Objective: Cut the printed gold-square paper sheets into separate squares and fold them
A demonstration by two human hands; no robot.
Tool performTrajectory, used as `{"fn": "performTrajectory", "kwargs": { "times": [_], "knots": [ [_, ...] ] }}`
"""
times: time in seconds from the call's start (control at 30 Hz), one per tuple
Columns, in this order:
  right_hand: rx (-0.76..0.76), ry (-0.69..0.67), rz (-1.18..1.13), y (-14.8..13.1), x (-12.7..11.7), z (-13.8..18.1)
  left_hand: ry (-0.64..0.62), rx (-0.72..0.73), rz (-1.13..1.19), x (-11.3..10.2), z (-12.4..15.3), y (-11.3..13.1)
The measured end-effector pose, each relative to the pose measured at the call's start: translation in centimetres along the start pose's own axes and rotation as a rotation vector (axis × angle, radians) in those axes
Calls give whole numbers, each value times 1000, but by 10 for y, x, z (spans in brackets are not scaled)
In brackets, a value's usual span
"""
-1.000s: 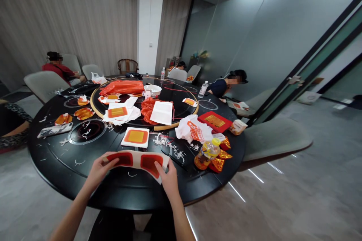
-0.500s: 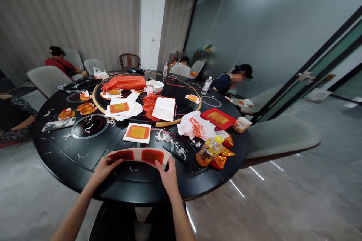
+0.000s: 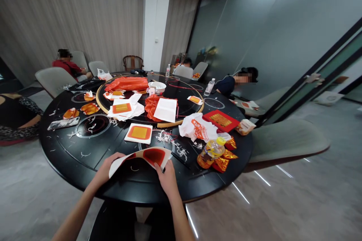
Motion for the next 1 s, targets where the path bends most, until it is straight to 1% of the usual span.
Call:
{"fn": "performTrajectory", "kwargs": {
  "times": [0.17,0.53,1.0],
  "knots": [
    [-12,-2,6,-4,-1,0,-1,-2,-11,1,0,0],
    [-5,-7,21,-1,0,0,-6,-8,-23,3,1,0],
    [28,-11,42,11,1,-2,6,-25,-42,5,0,-5]
  ]
}}
Point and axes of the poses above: each hand's wrist, its own z-axis away from the middle knuckle, its own x-axis out of the palm, y = z × x, the point moved 10 cm from there along -z, towards the middle knuckle, and after that the axes turned 2 degrees about -x, right-handed, at the moved point
